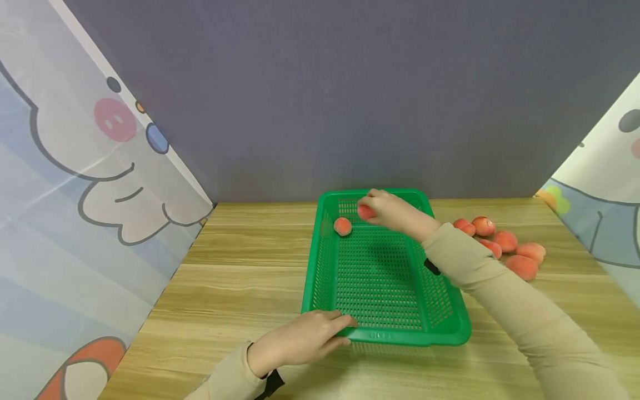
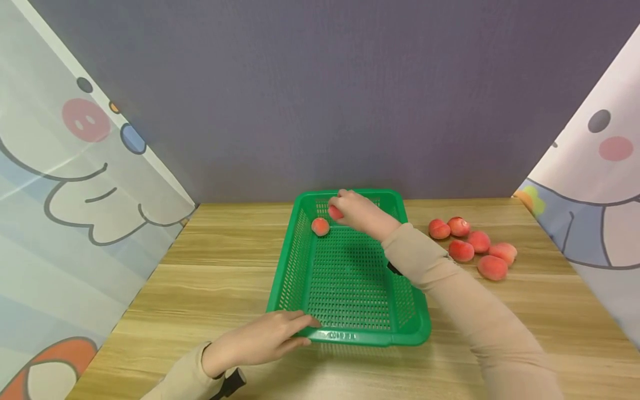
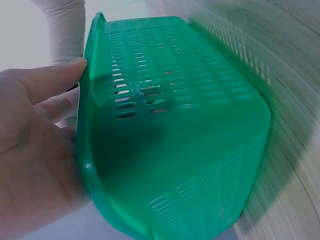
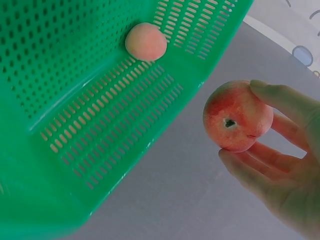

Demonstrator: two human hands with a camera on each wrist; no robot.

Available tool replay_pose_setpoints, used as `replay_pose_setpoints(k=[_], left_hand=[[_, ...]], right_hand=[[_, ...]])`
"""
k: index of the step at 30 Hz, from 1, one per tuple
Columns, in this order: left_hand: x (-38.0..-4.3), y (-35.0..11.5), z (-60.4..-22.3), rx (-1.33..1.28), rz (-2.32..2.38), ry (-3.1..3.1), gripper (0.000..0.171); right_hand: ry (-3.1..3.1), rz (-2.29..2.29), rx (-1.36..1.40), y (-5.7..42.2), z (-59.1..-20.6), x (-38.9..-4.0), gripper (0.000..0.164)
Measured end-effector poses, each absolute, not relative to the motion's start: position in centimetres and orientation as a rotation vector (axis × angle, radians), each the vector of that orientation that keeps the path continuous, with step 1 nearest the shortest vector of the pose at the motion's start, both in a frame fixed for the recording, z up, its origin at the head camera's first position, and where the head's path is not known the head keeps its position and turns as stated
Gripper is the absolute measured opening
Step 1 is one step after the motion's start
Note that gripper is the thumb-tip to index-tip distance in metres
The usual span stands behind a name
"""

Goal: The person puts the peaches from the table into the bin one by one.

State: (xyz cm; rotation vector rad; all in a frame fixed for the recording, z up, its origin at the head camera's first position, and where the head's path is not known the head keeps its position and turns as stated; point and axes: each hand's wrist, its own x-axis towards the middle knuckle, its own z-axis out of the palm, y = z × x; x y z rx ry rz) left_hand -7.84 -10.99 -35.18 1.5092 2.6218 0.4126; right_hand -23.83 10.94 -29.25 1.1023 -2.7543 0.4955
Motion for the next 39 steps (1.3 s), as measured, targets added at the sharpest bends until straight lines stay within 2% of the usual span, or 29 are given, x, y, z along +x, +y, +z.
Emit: replay_pose_setpoints(k=[39], left_hand=[[-7.8, -11.1, -35.1, 1.542, 0.429, 2.638, 0.022]], right_hand=[[-2.89, 0.554, 1.092, 6.8, -34.2, -25.4, 0.031]])
